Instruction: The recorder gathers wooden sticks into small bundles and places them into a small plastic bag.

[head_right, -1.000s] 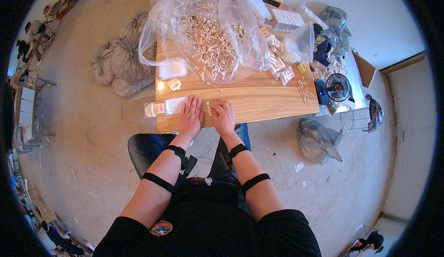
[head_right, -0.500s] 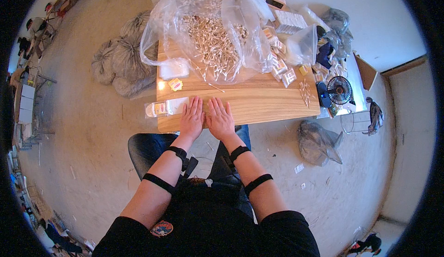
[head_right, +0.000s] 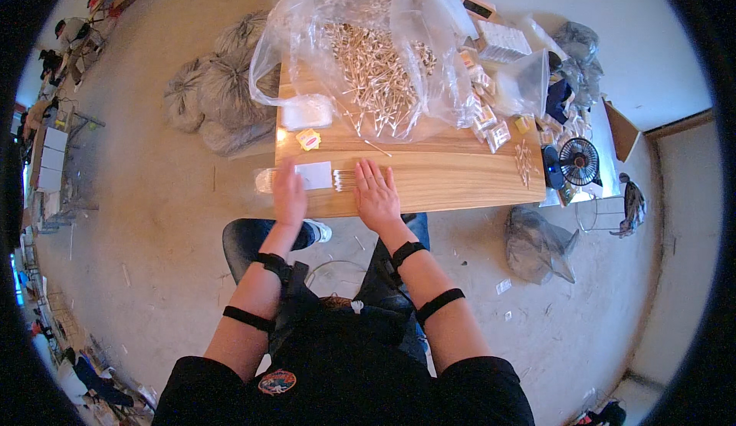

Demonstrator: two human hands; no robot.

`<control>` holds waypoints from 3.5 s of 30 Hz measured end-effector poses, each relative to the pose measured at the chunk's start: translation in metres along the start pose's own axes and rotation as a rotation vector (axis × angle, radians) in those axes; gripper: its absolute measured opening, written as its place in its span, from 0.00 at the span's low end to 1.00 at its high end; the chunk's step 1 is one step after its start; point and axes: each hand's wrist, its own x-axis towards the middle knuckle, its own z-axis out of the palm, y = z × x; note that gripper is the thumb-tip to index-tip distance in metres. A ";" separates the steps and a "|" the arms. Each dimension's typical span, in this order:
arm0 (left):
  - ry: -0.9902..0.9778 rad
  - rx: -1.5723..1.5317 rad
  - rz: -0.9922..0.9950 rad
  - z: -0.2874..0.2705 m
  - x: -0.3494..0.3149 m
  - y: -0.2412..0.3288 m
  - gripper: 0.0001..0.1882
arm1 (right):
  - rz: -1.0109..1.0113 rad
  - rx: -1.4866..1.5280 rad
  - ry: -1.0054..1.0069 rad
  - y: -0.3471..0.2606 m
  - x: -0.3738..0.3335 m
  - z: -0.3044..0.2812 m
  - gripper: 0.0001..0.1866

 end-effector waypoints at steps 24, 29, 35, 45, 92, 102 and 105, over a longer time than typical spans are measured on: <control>-0.241 0.003 -0.403 -0.020 0.022 -0.082 0.31 | -0.088 0.082 -0.005 -0.096 0.050 0.029 0.29; -0.267 -0.028 -0.412 -0.014 0.021 -0.087 0.31 | -0.143 0.077 0.043 -0.088 0.043 0.028 0.28; -0.255 -0.110 -0.411 0.006 0.016 -0.114 0.32 | -0.133 0.105 0.040 -0.084 0.043 0.022 0.27; -0.369 -0.122 -0.364 0.000 0.004 -0.131 0.33 | -0.171 0.232 0.046 -0.075 0.043 0.022 0.28; -0.118 -0.060 -0.656 -0.049 0.029 -0.083 0.29 | -0.099 0.194 -0.014 -0.059 0.043 0.020 0.35; -0.006 -0.020 -0.548 -0.047 0.028 -0.076 0.26 | -0.123 0.137 -0.028 -0.066 0.047 0.021 0.34; 0.009 0.002 -0.541 -0.040 0.028 -0.074 0.25 | -0.106 0.124 -0.057 -0.072 0.047 0.021 0.37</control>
